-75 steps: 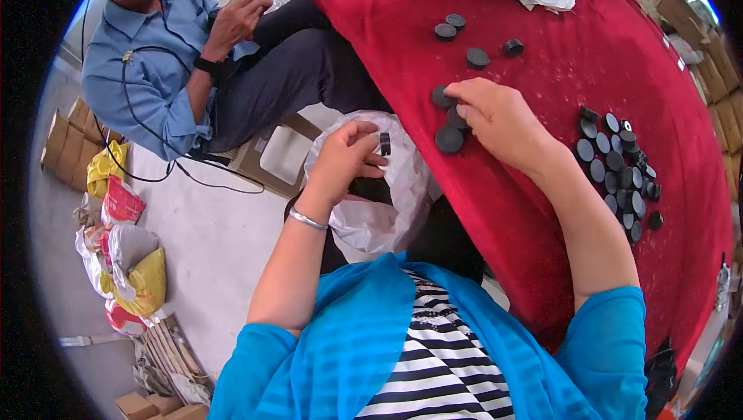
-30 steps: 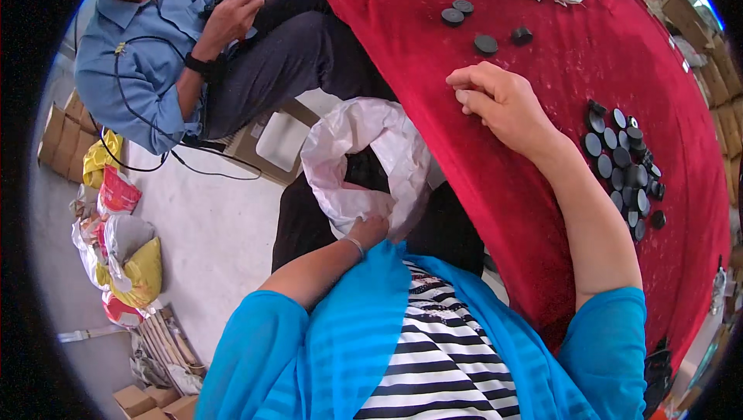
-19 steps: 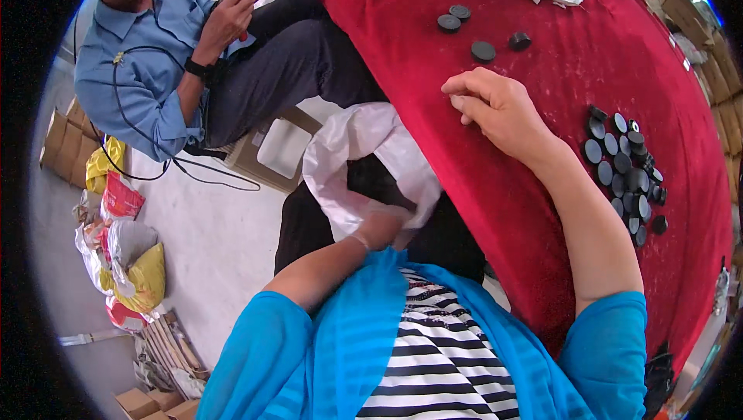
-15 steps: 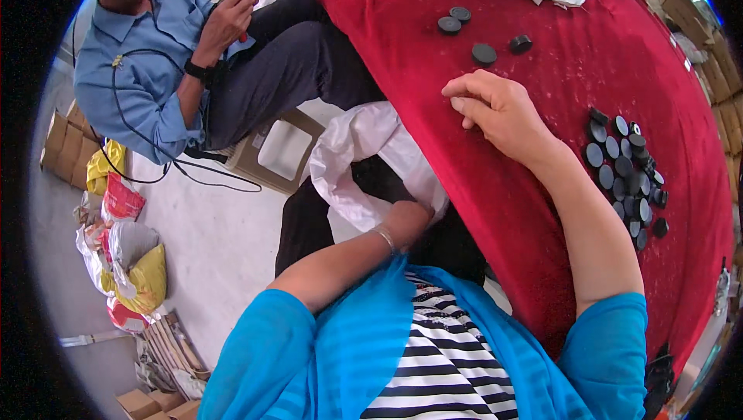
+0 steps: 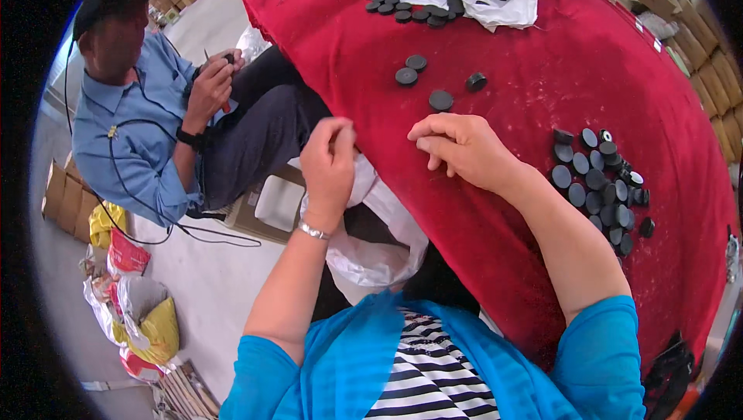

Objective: Assembling small circular black plastic or rubber components by hand on a table.

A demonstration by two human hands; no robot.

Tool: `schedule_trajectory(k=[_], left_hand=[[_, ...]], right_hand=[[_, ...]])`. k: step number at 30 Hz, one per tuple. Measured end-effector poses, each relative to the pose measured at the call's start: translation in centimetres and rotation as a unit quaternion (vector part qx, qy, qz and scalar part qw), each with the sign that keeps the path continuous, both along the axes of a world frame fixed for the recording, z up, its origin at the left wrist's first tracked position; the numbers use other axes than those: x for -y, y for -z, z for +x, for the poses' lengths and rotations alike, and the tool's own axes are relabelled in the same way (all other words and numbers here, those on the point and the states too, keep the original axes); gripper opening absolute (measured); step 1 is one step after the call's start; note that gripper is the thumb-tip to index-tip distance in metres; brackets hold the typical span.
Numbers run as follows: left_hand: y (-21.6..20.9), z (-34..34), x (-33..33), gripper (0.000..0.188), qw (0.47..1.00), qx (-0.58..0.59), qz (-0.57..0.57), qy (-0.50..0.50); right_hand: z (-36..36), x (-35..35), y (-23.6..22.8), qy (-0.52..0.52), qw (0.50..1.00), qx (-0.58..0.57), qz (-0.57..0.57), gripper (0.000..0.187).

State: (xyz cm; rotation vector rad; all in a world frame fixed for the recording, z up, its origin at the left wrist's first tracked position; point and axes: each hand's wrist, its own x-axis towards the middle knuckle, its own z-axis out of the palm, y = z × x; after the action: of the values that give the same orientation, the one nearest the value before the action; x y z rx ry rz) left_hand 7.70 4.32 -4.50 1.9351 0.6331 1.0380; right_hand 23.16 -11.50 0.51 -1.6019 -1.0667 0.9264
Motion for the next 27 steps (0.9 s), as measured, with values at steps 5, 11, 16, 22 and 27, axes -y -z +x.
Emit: schedule_trajectory(k=[5, 11, 16, 22, 27], left_hand=[[-1.7, 9.2, -2.7, 0.025, 0.948, -0.026, 0.308, 0.072], [-0.4, 14.6, -2.9, 0.043, 0.905, -0.201, 0.357, 0.110], [-0.2, 12.2, 2.4, 0.046, 0.872, -0.148, 0.416, 0.210], [-1.4, 7.5, 3.9, 0.059, 0.909, -0.152, 0.296, 0.250], [-2.0, 5.2, 4.6, 0.053, 0.963, -0.061, 0.218, 0.145]], right_hand=[[2.0, 0.0, 0.9, 0.168, 0.955, 0.190, 0.151, 0.019], [5.2, 0.2, 3.2, 0.260, 0.892, 0.356, 0.102, 0.041], [6.2, 0.2, 3.3, 0.266, 0.868, 0.408, 0.093, 0.039], [6.1, 1.0, 2.1, 0.105, 0.895, 0.416, 0.123, 0.030], [3.9, 0.8, -0.8, 0.038, 0.988, -0.100, 0.110, 0.037]])
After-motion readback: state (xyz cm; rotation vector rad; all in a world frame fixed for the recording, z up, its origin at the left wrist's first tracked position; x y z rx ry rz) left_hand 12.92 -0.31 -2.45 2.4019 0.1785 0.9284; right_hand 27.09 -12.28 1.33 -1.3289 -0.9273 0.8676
